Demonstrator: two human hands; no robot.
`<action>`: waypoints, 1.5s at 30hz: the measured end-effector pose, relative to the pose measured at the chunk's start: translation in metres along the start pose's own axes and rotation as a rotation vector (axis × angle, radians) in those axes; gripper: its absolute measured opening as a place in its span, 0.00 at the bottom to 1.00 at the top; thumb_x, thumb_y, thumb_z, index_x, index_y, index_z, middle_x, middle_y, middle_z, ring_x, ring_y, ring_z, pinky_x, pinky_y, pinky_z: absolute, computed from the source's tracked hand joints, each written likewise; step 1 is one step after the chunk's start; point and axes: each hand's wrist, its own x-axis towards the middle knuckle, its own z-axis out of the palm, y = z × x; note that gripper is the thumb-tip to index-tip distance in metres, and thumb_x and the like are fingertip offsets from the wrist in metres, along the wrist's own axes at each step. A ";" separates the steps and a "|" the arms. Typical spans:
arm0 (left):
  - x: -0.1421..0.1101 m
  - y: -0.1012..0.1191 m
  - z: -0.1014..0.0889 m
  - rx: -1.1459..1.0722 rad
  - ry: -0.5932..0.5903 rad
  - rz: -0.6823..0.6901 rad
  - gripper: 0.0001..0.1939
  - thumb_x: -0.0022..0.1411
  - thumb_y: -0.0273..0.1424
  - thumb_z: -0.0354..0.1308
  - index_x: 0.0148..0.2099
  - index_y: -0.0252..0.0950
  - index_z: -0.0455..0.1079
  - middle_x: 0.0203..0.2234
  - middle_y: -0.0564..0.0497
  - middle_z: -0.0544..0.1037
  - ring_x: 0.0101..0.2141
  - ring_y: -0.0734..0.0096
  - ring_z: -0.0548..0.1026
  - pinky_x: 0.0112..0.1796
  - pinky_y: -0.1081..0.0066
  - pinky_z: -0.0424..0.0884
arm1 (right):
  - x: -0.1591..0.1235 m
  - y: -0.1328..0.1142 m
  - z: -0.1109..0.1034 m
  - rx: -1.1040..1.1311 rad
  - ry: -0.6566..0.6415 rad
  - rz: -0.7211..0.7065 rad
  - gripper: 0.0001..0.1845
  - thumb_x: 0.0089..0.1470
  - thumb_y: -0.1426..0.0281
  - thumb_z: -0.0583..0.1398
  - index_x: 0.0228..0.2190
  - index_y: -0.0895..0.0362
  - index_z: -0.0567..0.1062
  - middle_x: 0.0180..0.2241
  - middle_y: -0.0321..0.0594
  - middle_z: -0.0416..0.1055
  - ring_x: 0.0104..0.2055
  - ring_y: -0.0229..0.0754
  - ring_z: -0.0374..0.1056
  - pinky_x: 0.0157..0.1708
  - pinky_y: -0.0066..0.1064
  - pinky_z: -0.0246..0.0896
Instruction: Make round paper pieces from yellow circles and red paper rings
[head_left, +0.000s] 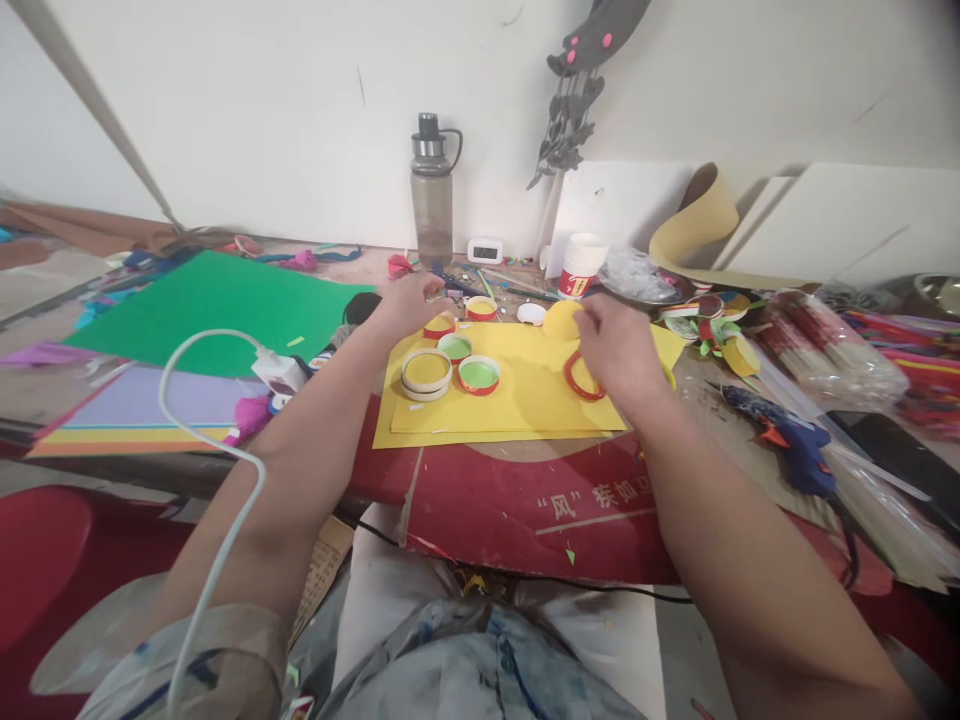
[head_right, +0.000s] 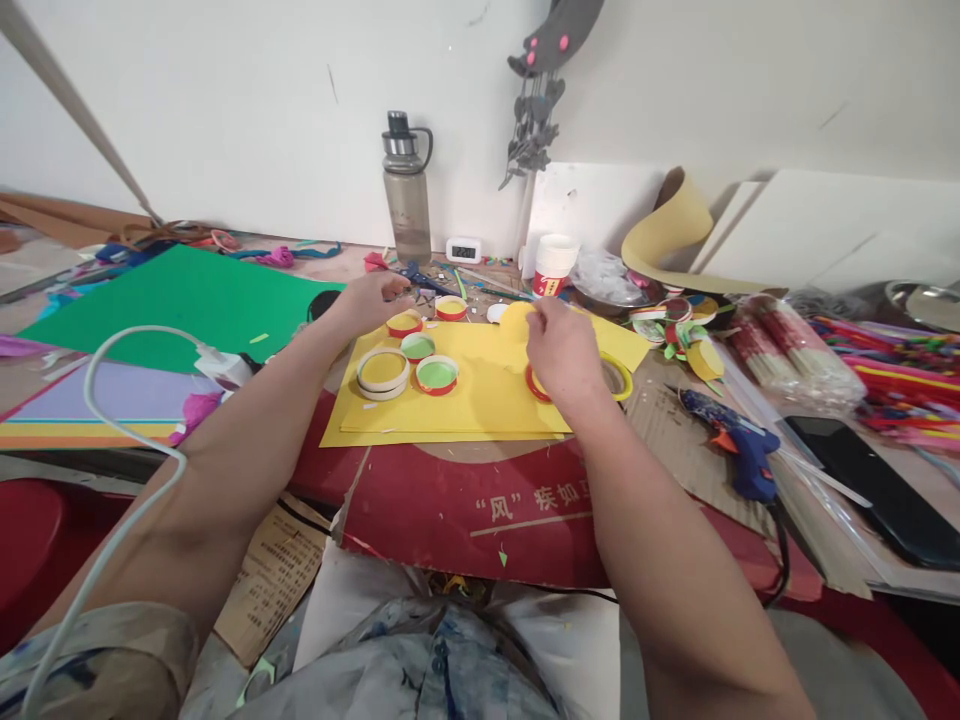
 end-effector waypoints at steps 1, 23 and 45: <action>0.000 0.000 0.001 0.006 -0.011 0.000 0.24 0.65 0.39 0.64 0.59 0.31 0.78 0.54 0.39 0.84 0.52 0.54 0.81 0.55 0.62 0.75 | 0.003 0.006 -0.005 0.051 0.062 0.025 0.14 0.67 0.71 0.55 0.43 0.59 0.81 0.41 0.53 0.82 0.42 0.55 0.77 0.45 0.42 0.65; -0.009 0.020 -0.007 -0.089 0.114 0.018 0.14 0.67 0.32 0.60 0.51 0.34 0.82 0.50 0.43 0.85 0.48 0.60 0.80 0.55 0.65 0.73 | -0.003 -0.007 0.001 0.410 0.007 0.086 0.22 0.68 0.70 0.51 0.60 0.55 0.68 0.35 0.45 0.80 0.38 0.52 0.79 0.45 0.47 0.75; -0.010 0.022 -0.009 -0.103 0.133 0.040 0.14 0.67 0.32 0.58 0.48 0.36 0.83 0.48 0.46 0.87 0.48 0.61 0.81 0.53 0.66 0.75 | -0.009 -0.009 0.008 0.418 -0.003 -0.012 0.24 0.70 0.64 0.52 0.63 0.54 0.71 0.33 0.41 0.79 0.37 0.47 0.79 0.46 0.45 0.75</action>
